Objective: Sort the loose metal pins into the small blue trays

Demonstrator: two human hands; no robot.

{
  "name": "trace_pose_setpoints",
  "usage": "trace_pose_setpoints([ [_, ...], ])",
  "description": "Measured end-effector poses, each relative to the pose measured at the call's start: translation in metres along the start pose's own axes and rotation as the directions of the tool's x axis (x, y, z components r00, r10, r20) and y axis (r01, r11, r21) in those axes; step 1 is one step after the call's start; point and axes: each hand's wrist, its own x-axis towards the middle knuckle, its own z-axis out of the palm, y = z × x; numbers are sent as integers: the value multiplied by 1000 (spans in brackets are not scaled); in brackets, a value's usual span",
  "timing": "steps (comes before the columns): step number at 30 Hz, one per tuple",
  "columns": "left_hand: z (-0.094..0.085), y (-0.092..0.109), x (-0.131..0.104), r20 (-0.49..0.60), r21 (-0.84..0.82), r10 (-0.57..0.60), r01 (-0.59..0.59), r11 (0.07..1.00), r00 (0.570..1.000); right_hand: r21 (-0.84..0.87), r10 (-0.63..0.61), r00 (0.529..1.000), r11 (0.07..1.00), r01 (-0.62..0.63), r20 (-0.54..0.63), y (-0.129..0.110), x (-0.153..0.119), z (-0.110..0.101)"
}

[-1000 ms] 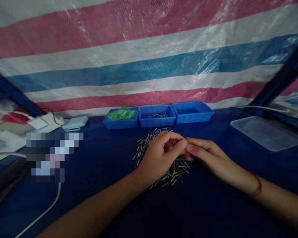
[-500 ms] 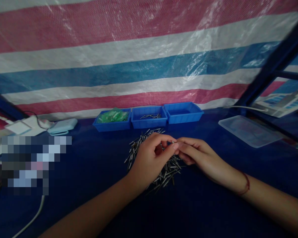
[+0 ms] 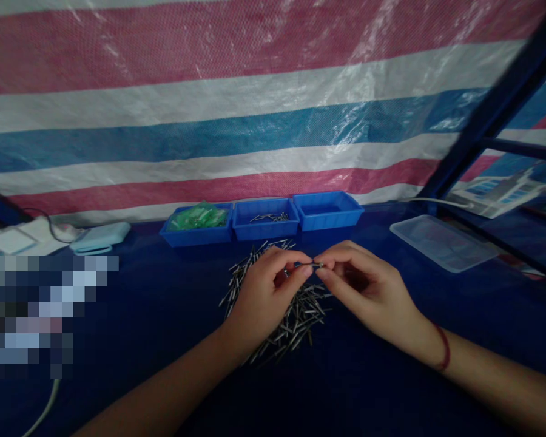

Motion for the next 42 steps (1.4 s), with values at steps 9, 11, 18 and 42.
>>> trace_pose_setpoints([
  [9, -8, 14, 5, 299, -81, 195, -178, 981, 934, -308, -332, 927, 876, 371, 174, -10, 0, -17],
  [11, -14, 17, 4, 331, -24, 174, -176, 984, 927, -316, -354, 918, 863, 395, 179, -11, 2, -17],
  [18, -52, -9, -12, 206, 220, -7, -39, 975, 979, -412, -393, 906, 807, 423, 159, -4, 18, -10],
  [42, -82, -44, -6, 264, 590, -62, -111, 800, 962, -558, -91, 970, 804, 206, 227, 39, 56, 10],
])
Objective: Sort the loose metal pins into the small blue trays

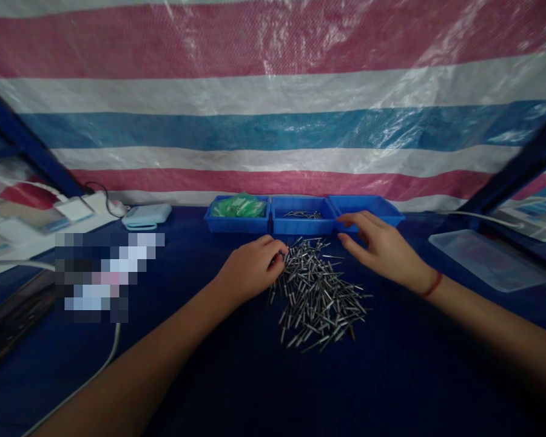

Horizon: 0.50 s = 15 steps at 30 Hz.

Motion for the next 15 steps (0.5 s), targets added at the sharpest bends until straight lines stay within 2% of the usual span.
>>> trace_pose_setpoints([
  [3, -7, -3, 0, 82, 1, 22, -22, 1000, 996, 100, 102, 994, 989, -105, 36, 16, -20, 12],
  [7, -19, -2, -2, 147, -1, 50, -50, 999, 988, 232, 216, 976, 948, -218, 36, 25, -26, 23],
  [11, -22, 2, -3, 254, -44, 111, -103, 994, 961, 245, 190, 980, 949, -200, 63, 22, -26, 22],
  [15, -13, 4, -3, 285, -9, 108, -110, 994, 952, 218, 146, 986, 963, -160, 78, 20, -28, 20],
])
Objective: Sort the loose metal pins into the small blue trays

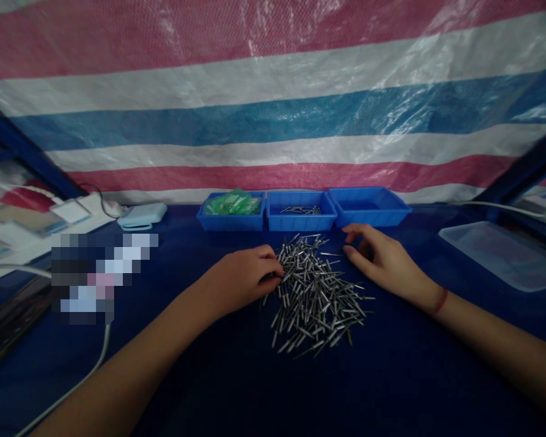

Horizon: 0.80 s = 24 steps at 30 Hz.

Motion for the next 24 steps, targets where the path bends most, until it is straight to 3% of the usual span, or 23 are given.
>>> trace_pose_setpoints([
  [12, 15, 8, 4, -77, -44, -106, 103, 994, 991, -6, -29, 999, 1000, 29, 15, 0, -1, 0],
  [24, 17, 7, 4, -65, -65, -94, 90, 994, 993, -22, -37, 999, 999, 38, 35, 0, -1, 0],
])
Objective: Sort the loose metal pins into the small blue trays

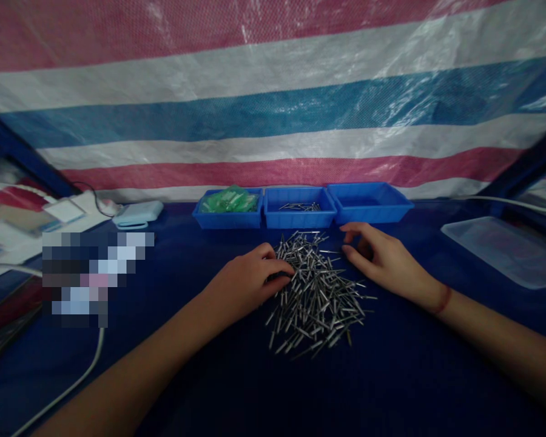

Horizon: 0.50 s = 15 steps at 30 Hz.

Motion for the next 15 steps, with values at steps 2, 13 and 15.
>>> trace_pose_setpoints([
  [2, -1, 1, -1, 5, 4, -12, 12, 1000, 1000, -5, -1, 1000, 1000, 1, 4, -1, 0, 0],
  [13, -1, 4, -2, 33, -40, -71, 72, 997, 997, 4, -23, 1000, 1000, 23, -9, -2, 0, 0],
  [15, -2, 4, -3, 27, -37, -66, 67, 997, 997, 17, -27, 1000, 999, 27, -14, -1, 0, -1],
])
